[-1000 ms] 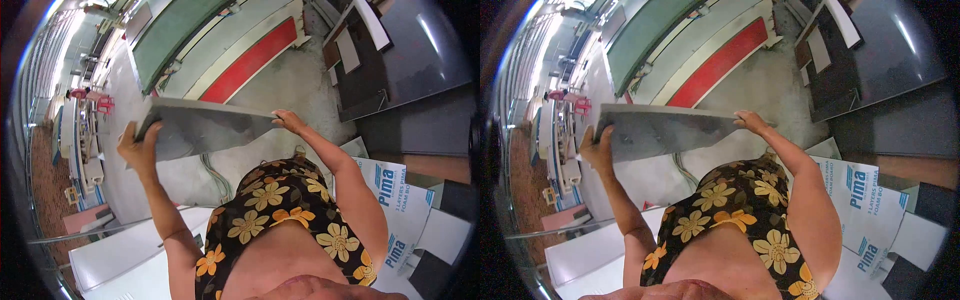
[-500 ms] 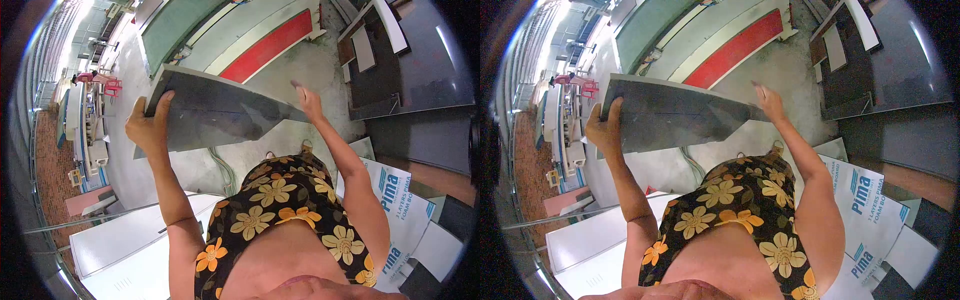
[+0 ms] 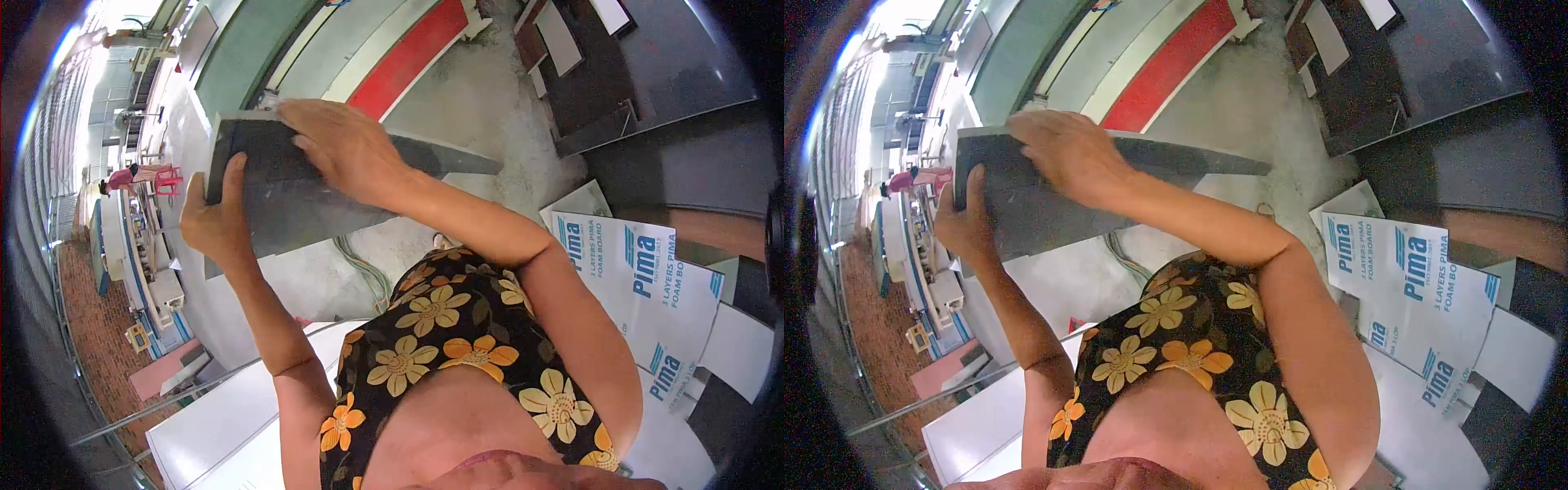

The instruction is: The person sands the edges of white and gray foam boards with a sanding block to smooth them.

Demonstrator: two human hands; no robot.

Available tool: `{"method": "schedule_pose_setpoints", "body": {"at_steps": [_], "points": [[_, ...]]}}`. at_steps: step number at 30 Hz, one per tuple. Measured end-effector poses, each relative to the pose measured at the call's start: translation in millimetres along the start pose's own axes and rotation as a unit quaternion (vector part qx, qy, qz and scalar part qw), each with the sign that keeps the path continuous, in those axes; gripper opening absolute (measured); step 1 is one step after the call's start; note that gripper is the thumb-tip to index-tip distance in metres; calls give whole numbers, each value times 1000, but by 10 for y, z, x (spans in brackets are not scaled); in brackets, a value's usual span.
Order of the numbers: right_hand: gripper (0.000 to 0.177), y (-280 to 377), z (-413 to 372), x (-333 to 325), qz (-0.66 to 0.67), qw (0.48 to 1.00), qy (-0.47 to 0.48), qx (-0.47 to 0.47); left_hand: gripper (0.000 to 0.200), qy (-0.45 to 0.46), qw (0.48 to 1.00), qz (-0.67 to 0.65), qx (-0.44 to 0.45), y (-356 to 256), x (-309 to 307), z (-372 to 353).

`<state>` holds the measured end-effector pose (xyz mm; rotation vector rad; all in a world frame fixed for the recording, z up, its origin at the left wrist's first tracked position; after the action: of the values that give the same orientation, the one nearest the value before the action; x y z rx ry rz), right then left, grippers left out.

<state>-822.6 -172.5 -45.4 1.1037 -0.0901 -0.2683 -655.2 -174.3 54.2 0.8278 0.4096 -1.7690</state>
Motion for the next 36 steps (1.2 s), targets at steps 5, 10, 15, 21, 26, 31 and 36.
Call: {"method": "schedule_pose_setpoints", "body": {"at_steps": [5, 10, 15, 21, 26, 31, 36], "points": [[45, -1028, -623, -94, -86, 996, -11, 12, 47, 12, 1000, 23, -5, 182, 50, -24], [55, -2351, -1170, -189, -184, 971, 79, 131, 50, 4, 998, 62, 1, 285, 80, -62], [59, -3315, -1467, -241, -238, 928, 132, 253, 51, 20, 999, 49, -5, 306, 79, -26], [58, -4044, -1848, -355, -256, 901, 160, 310, 48, 6, 1000, 22, 5, 326, 113, -73], [49, -4314, -1877, -411, -289, 859, 203, 371, 48, -5, 1000, -12, 12, 390, 164, -83], [43, -4418, -1714, -461, -273, 870, 191, 364, 47, 5, 996, -71, 48, 274, 263, 62], [41, -2657, -743, -254, -117, 951, 92, 272, 48, -23, 995, -85, 53, 217, 436, 252]]}}
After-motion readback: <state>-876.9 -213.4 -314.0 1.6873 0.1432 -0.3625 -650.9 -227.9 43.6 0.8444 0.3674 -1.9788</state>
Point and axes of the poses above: each hand's wrist, its own z-axis towards the middle knuckle, its own x-axis out of the palm, y = z × x, the point moved 9 cm from there along z, towards the middle knuckle, and after that the axes turned 15 degrees about x, right-handed, at the moved point
